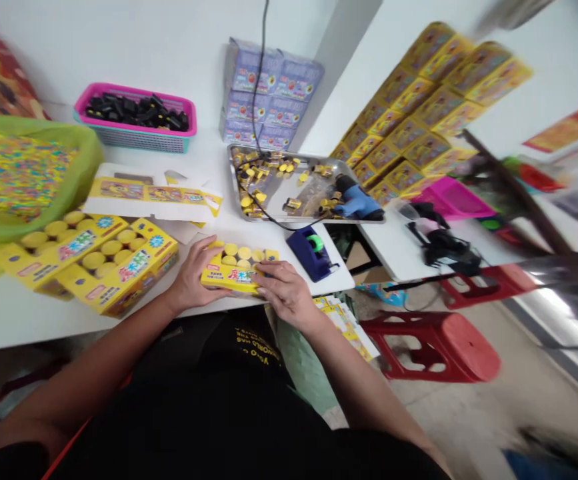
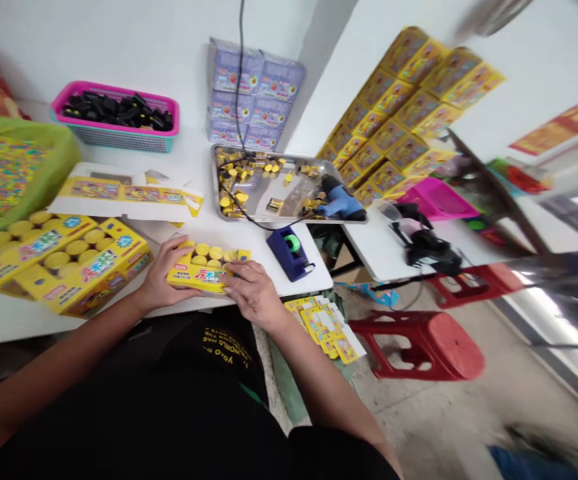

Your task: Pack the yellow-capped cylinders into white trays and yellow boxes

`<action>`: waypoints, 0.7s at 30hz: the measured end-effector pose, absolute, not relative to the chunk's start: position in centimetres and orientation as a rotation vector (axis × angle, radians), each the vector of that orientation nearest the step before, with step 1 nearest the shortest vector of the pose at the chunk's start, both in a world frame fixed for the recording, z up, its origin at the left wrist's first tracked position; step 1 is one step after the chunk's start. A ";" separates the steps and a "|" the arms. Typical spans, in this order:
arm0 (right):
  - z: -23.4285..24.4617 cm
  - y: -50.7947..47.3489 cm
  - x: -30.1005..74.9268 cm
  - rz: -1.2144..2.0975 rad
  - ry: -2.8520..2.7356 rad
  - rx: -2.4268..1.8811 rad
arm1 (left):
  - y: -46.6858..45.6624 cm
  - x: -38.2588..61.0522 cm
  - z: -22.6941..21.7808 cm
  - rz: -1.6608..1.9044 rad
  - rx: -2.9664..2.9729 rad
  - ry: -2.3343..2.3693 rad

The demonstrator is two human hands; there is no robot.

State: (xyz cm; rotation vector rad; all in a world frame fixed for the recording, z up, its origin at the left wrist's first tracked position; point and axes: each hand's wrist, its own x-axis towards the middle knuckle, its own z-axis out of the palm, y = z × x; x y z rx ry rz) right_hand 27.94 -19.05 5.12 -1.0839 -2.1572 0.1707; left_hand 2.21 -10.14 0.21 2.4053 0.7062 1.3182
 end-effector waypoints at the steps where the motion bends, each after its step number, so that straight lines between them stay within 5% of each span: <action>1: 5.3 -19.0 27.8 0.182 -2.159 -1.093 | -10.2 2.3 0.4 1.318 2.410 0.716; 21: 3.5 -19.3 27.6 -0.072 -2.112 -1.051 | -9.7 2.2 -0.5 1.304 2.435 0.664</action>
